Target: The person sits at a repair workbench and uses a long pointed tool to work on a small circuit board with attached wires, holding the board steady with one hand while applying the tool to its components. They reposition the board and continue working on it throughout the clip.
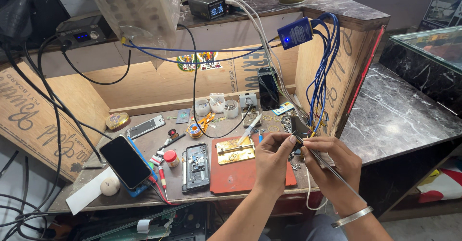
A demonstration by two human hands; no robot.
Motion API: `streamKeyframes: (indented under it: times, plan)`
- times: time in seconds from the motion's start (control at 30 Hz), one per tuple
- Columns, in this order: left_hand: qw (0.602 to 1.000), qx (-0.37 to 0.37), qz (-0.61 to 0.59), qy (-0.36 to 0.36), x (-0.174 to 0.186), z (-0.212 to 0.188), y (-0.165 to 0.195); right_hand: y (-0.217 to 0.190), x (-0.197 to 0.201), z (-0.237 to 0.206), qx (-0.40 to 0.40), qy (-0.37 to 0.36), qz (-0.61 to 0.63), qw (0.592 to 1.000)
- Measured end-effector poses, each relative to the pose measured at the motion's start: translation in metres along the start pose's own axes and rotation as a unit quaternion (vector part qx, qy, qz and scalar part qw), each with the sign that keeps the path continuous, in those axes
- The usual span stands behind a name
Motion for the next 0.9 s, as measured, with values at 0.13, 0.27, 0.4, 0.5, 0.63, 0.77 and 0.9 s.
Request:
streamKeyframes:
  times: [0.13,0.27,0.4,0.5,0.63,0.77,0.9]
  plan:
    - [1.000,-0.013,0.005,-0.002,-0.002,-0.001,0.003,-0.004,0.001,0.000,0.015,-0.001,0.024,1.000]
    - [1.000,-0.014,0.025,0.003,0.002,0.003,-0.002,0.005,0.006,-0.004,-0.004,0.003,0.083,0.997]
    - [1.000,-0.023,0.007,-0.011,0.000,0.003,-0.002,0.015,0.011,-0.004,-0.012,0.014,0.100,0.995]
    - [1.000,-0.009,-0.010,-0.017,-0.003,0.001,-0.001,0.017,0.012,-0.001,-0.015,0.015,0.084,0.996]
    - [1.000,-0.010,-0.020,-0.018,-0.006,0.001,0.001,0.020,0.010,0.001,-0.027,0.014,0.094,0.995]
    - [1.000,-0.002,-0.017,-0.013,-0.004,0.002,-0.001,0.026,0.011,0.002,-0.043,0.014,0.094,0.995]
    - [1.000,-0.002,-0.015,-0.011,-0.004,0.002,-0.003,0.030,0.012,0.001,-0.048,0.010,0.087,0.995]
Point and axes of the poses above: each hand's wrist, its own z-axis towards the middle knuckle, its own x-axis out of the back of the hand, y = z × x, the point moved 10 cm from there along z, towards the middle knuckle, and after that the axes turned 13 degrees about z, right-handed, at the moved point
